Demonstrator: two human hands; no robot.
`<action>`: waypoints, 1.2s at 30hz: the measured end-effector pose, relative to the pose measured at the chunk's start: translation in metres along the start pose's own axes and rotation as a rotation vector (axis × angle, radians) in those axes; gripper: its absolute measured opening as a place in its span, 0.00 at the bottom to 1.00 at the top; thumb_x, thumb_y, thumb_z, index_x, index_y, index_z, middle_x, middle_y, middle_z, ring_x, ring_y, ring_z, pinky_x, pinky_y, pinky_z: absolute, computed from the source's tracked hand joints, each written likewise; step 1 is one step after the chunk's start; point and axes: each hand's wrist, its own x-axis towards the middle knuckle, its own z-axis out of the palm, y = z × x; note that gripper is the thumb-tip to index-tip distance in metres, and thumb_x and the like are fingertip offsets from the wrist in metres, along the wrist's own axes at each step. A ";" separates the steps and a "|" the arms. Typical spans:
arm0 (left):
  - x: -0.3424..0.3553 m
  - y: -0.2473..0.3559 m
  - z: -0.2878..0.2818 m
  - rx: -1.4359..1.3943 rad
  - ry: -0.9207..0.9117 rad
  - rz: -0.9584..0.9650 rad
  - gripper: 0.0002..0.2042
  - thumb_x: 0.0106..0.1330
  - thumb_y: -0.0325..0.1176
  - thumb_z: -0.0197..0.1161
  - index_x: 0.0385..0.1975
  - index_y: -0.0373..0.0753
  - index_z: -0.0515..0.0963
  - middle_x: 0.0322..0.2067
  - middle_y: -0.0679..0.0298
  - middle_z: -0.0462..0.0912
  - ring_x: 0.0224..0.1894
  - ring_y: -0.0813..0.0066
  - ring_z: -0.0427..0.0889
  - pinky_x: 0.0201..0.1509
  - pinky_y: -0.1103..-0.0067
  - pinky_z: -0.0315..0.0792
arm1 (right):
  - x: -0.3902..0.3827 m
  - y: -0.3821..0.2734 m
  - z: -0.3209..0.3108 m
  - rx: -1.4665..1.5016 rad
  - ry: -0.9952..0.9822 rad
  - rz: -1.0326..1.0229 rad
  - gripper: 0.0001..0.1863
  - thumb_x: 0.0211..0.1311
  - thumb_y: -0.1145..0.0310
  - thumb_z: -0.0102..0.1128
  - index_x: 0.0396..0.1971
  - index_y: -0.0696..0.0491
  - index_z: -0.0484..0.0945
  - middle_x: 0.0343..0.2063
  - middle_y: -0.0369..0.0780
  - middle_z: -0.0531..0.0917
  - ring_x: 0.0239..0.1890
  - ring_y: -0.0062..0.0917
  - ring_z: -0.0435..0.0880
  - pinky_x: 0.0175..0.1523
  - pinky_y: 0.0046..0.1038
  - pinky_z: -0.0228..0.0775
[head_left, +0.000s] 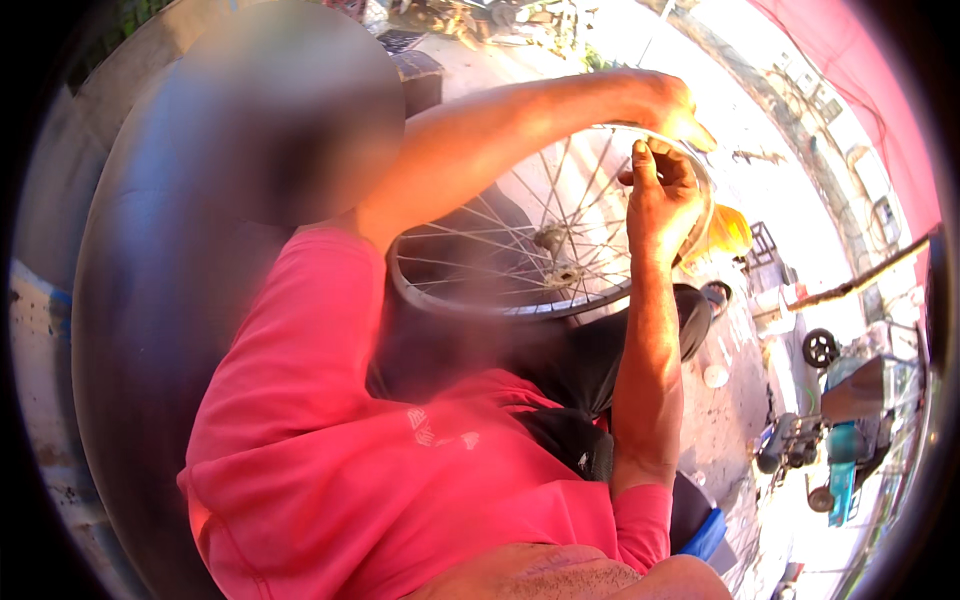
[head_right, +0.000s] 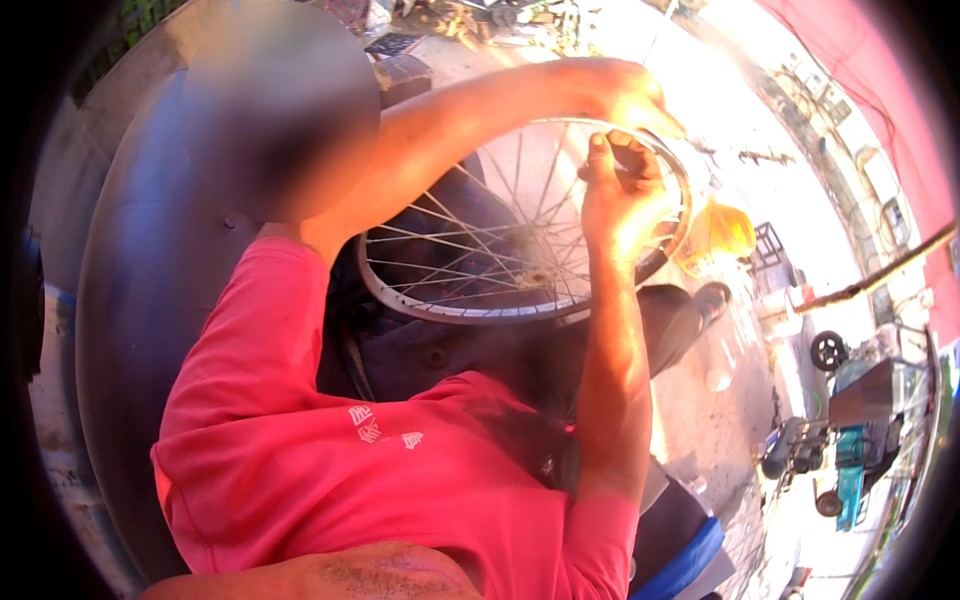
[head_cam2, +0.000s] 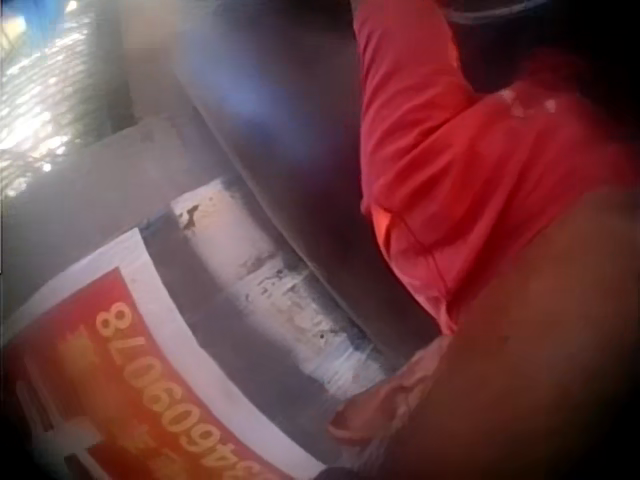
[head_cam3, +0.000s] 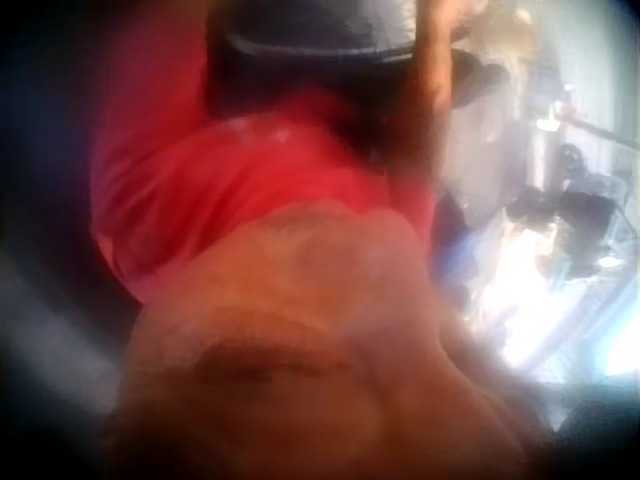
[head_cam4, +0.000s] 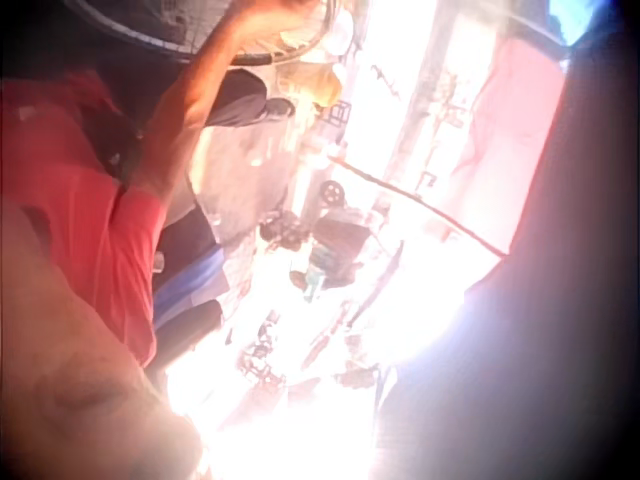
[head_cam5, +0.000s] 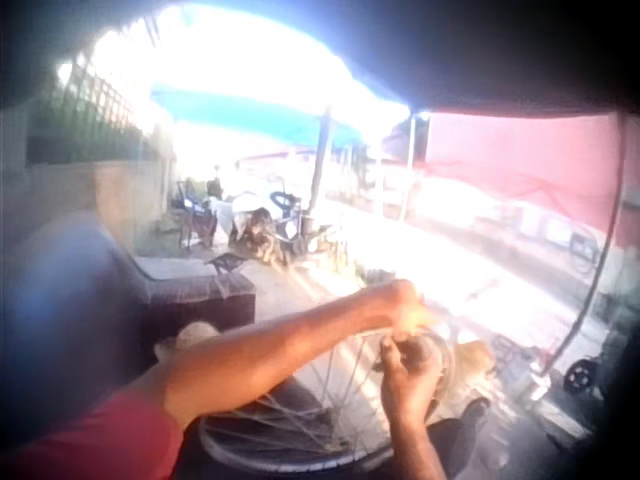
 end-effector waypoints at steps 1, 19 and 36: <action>0.000 0.000 0.002 -0.017 0.037 0.025 0.29 0.62 0.61 0.65 0.40 0.36 0.87 0.37 0.51 0.88 0.42 0.62 0.85 0.48 0.70 0.75 | 0.003 0.004 0.000 -0.095 -0.030 0.002 0.09 0.66 0.72 0.69 0.39 0.60 0.81 0.29 0.37 0.85 0.24 0.16 0.81 0.30 0.19 0.74; 0.021 -0.031 0.013 -0.026 0.012 0.051 0.34 0.58 0.66 0.63 0.35 0.31 0.87 0.37 0.46 0.87 0.41 0.54 0.85 0.49 0.64 0.76 | 0.007 0.025 0.026 -0.164 0.004 -0.045 0.12 0.71 0.65 0.64 0.38 0.61 0.81 0.31 0.42 0.88 0.21 0.18 0.81 0.28 0.19 0.74; 0.034 -0.014 0.013 -0.065 -0.081 -0.133 0.33 0.55 0.64 0.68 0.41 0.34 0.87 0.42 0.47 0.88 0.44 0.57 0.87 0.52 0.64 0.78 | 0.010 0.029 0.016 -0.160 0.011 -0.055 0.13 0.72 0.63 0.62 0.38 0.60 0.80 0.30 0.40 0.86 0.22 0.17 0.81 0.27 0.19 0.72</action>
